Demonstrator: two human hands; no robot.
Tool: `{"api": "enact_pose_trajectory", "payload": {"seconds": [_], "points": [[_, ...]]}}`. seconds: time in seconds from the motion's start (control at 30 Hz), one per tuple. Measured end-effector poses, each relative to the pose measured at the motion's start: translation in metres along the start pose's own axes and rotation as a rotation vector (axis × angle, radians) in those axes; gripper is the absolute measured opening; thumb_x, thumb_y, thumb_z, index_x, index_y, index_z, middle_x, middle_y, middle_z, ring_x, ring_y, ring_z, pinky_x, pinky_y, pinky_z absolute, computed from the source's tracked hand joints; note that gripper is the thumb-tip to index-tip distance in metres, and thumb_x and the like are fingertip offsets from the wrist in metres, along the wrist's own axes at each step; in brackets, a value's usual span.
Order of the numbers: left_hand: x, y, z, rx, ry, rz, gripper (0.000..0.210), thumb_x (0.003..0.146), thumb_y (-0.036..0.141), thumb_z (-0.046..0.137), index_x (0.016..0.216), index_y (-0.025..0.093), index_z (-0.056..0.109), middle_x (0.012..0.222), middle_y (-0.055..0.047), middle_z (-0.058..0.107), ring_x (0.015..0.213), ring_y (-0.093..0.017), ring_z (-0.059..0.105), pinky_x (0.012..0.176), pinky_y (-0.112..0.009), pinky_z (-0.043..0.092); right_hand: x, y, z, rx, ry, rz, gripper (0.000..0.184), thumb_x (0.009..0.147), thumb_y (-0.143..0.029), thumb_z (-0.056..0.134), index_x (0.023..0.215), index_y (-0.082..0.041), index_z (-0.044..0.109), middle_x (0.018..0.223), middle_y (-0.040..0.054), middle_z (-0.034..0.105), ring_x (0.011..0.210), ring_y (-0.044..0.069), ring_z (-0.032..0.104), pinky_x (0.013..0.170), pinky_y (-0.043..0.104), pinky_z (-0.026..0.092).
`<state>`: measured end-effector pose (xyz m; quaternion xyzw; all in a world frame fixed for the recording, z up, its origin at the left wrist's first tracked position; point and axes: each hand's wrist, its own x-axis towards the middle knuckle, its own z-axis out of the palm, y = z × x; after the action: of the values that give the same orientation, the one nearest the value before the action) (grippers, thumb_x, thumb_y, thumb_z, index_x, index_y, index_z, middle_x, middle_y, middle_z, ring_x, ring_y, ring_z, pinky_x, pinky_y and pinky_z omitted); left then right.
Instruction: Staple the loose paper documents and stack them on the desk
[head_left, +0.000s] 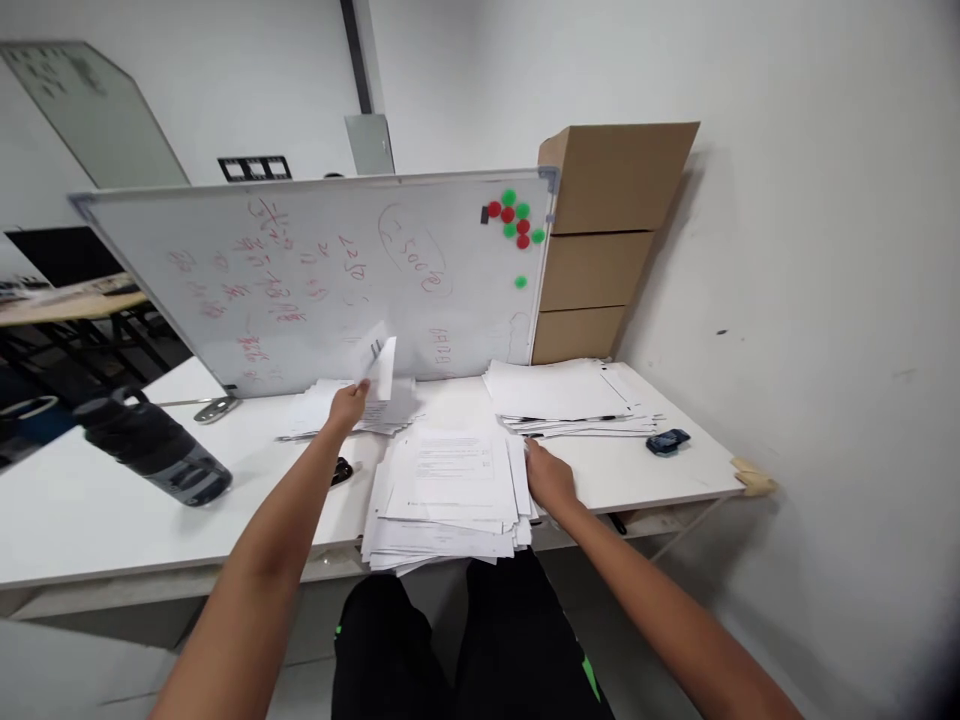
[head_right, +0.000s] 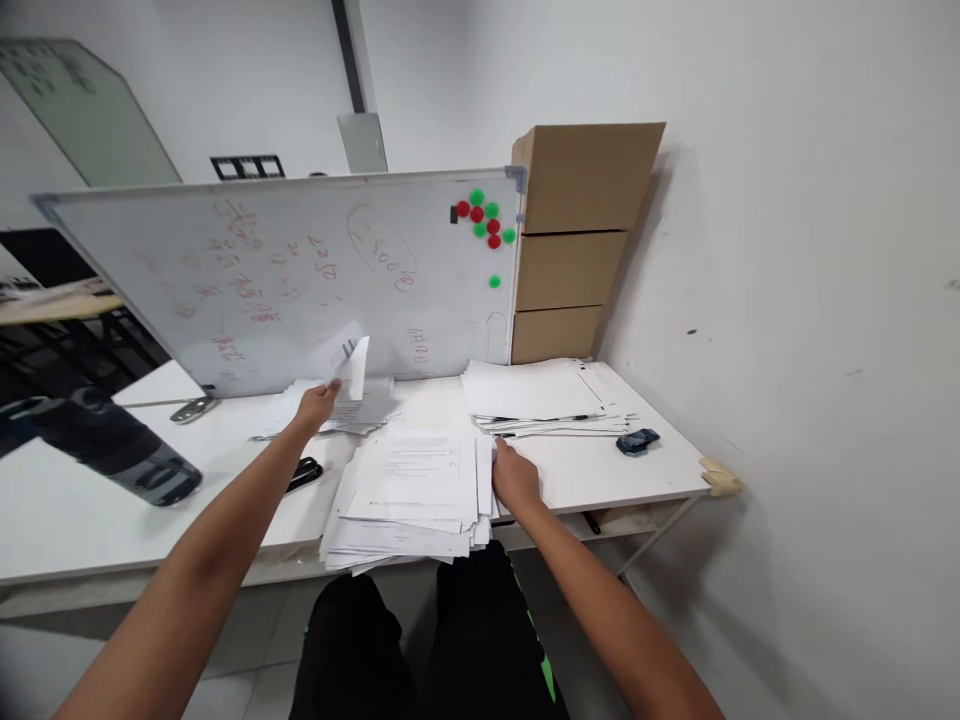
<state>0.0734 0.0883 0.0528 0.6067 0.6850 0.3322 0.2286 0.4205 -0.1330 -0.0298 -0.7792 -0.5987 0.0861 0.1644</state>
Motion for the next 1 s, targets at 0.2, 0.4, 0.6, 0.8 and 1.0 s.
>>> {"api": "enact_pose_trajectory", "payload": {"seconds": [0.2,0.4,0.6,0.8,1.0], "points": [[-0.108,0.056,-0.014,-0.909,-0.436,0.072,0.053,0.087,0.060,0.058,0.120,0.019,0.060,0.124,-0.014,0.064,0.113,-0.024,0.061,0.100,-0.045,0.050,-0.005,0.001,-0.009,0.409,0.095,0.028,0.046,0.098,-0.040,0.036,0.133,-0.017,0.056,0.099,0.0110,0.071,0.091,0.026,0.065,0.078,0.034,0.044],[-0.239,0.080,-0.012,-1.140,-0.561,0.263,0.056,0.095,0.058,0.043,0.142,0.027,0.049,0.144,-0.009,0.054,0.134,-0.026,0.049,0.111,-0.047,0.041,-0.049,-0.046,-0.059,1.336,0.151,-0.229,0.075,0.086,-0.059,0.059,0.150,-0.027,0.035,0.147,0.0096,0.050,0.129,0.025,0.051,0.102,0.038,0.045],[-0.292,0.076,-0.009,-1.076,-0.583,0.288,0.056,0.095,0.055,0.042,0.144,0.028,0.049,0.136,-0.009,0.061,0.134,-0.028,0.049,0.113,-0.047,0.040,-0.087,-0.079,-0.094,1.667,-0.391,-0.237,0.061,0.079,-0.052,0.073,0.132,-0.023,0.061,0.129,0.0089,0.067,0.118,0.030,0.063,0.102,0.047,0.050],[-0.270,0.047,-0.044,-1.165,-0.528,0.281,0.092,0.080,0.087,0.026,0.139,0.022,0.052,0.124,-0.012,0.068,0.130,-0.036,0.051,0.110,-0.056,0.038,-0.085,-0.059,-0.110,1.357,-0.143,-0.176,0.042,0.077,-0.046,0.077,0.109,-0.019,0.074,0.120,0.0090,0.072,0.114,0.029,0.065,0.101,0.044,0.051],[-0.250,0.040,-0.062,-0.880,-0.513,0.374,0.080,0.069,0.069,0.071,0.130,0.018,0.059,0.117,-0.014,0.070,0.118,-0.034,0.061,0.100,-0.047,0.049,-0.077,-0.055,-0.110,1.189,-0.104,-0.125,0.042,0.077,-0.047,0.076,0.104,-0.015,0.075,0.108,0.0109,0.076,0.099,0.029,0.071,0.088,0.042,0.058]]}}
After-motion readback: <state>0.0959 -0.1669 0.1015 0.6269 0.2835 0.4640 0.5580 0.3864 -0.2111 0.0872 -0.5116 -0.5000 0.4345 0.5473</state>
